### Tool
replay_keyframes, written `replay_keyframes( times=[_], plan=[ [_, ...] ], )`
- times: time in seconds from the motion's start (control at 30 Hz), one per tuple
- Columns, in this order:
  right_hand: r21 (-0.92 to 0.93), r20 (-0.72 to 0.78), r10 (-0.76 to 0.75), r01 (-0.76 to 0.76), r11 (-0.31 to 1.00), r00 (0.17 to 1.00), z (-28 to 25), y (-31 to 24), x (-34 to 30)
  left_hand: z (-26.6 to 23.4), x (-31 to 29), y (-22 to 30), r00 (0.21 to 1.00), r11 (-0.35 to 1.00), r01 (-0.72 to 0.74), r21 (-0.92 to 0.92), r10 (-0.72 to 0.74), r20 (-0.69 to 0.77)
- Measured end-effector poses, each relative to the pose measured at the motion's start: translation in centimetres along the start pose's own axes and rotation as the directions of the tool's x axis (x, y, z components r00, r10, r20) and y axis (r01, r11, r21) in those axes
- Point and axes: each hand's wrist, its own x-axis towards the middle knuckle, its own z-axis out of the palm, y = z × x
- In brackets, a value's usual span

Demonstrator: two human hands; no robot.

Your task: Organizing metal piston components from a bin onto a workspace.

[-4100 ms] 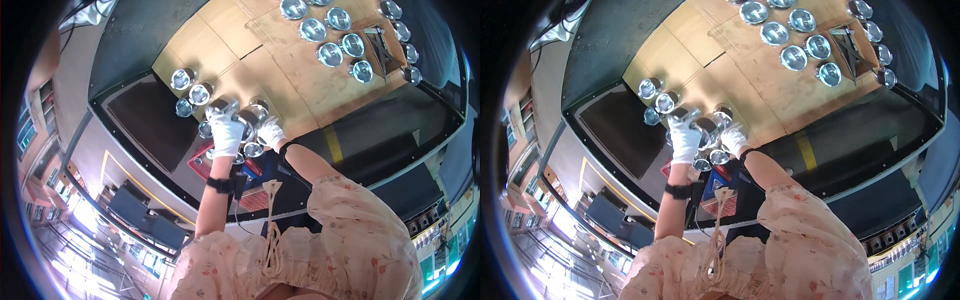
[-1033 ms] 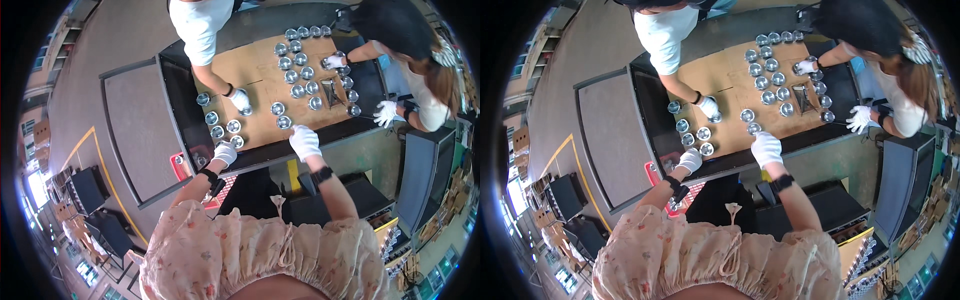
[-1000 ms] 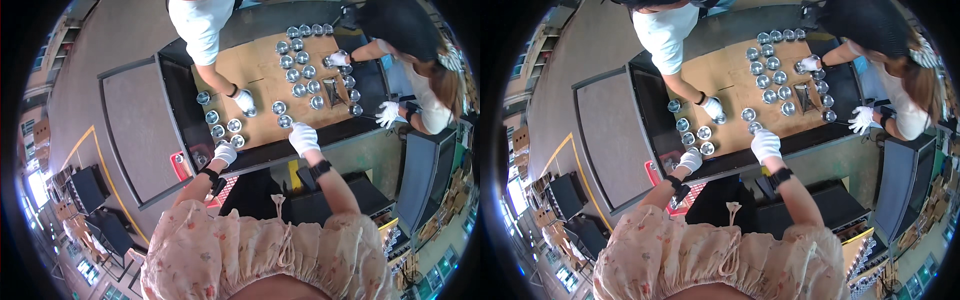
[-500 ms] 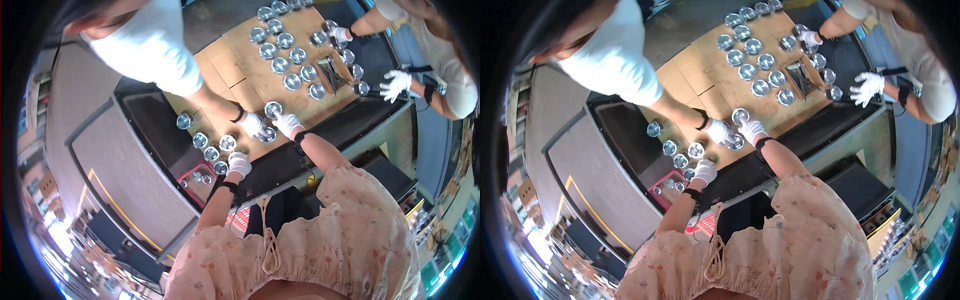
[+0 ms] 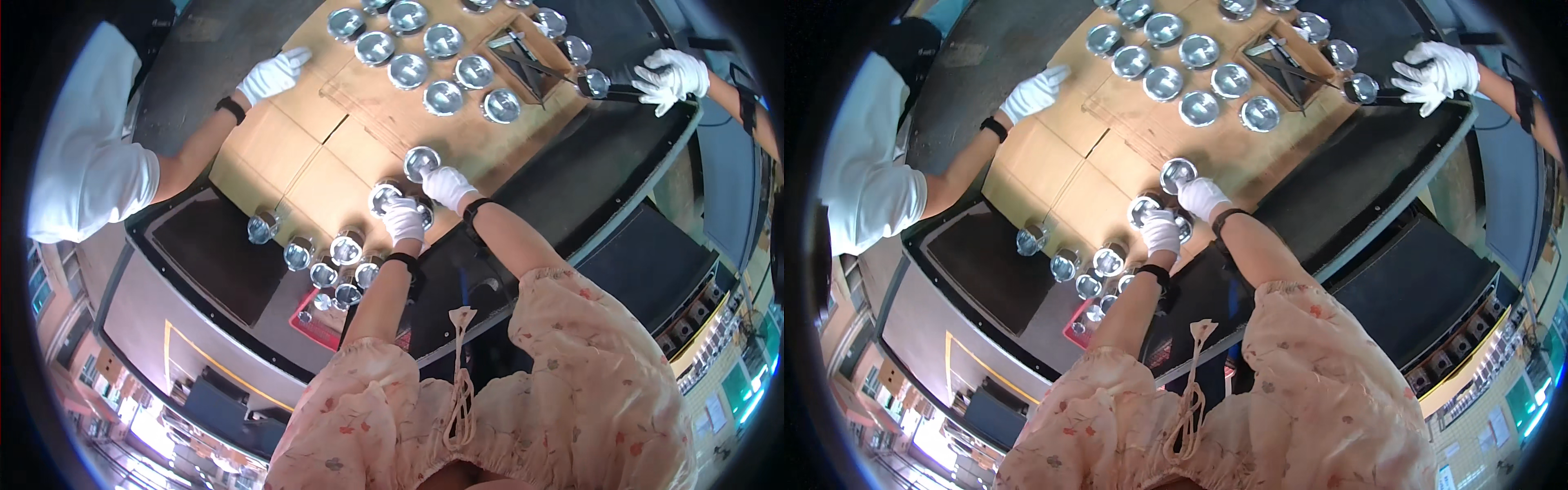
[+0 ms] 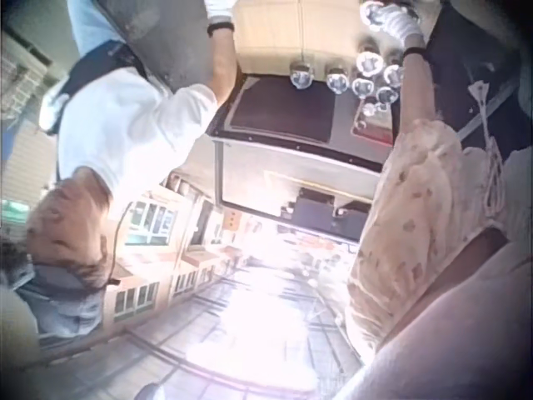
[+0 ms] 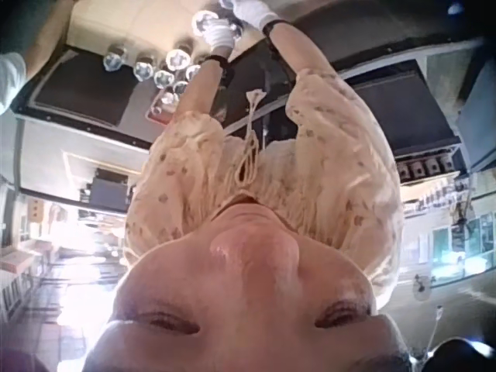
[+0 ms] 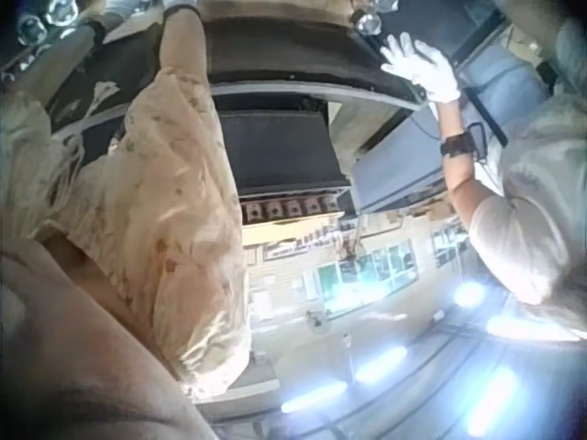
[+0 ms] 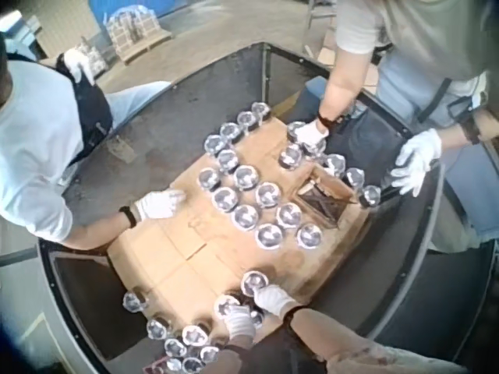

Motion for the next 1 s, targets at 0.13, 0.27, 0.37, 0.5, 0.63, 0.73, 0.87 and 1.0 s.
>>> replay_keyframes(
  times=[0.13,0.27,0.37,0.5,0.63,0.73,0.87,1.0],
  plan=[
    [0.219,0.100,0.271,-0.287,0.932,0.957,-3.7,3.0,-2.7,-6.5,0.6,2.2,0.980,0.964,-0.074,-0.256,0.119,0.162],
    [0.357,-0.215,0.255,-0.167,0.919,0.943,-10.1,3.7,-13.0,-16.8,-3.6,-0.1,0.880,0.847,-0.247,-0.470,0.399,0.256],
    [0.512,-0.605,0.322,0.046,0.858,0.728,-20.5,-3.7,-23.3,-17.6,-6.9,-11.3,0.781,0.773,-0.576,-0.265,0.617,0.100],
    [0.846,-0.462,0.688,0.047,0.530,0.560,-23.6,-4.2,-42.8,-26.1,-9.8,-7.9,0.723,0.720,-0.635,-0.278,0.682,0.115],
    [0.942,-0.319,0.896,-0.001,0.335,0.310,-19.5,-7.4,-59.0,-35.1,-13.7,-4.8,0.678,0.676,-0.715,-0.179,0.733,0.063],
    [0.974,-0.225,0.965,0.038,0.221,0.133,-16.7,-10.1,-70.2,-40.8,-19.5,-2.6,0.668,0.656,-0.733,-0.179,0.745,-0.004],
    [0.989,-0.111,0.953,0.067,0.135,-0.282,-6.7,-13.7,-84.8,-44.9,-26.9,4.1,0.589,0.566,-0.799,-0.202,0.804,-0.079],
    [0.997,-0.049,0.772,0.013,0.073,-0.634,2.8,-17.4,-100.0,-46.3,-33.7,10.6,0.467,0.436,-0.872,-0.223,0.877,-0.112]
  ],
)
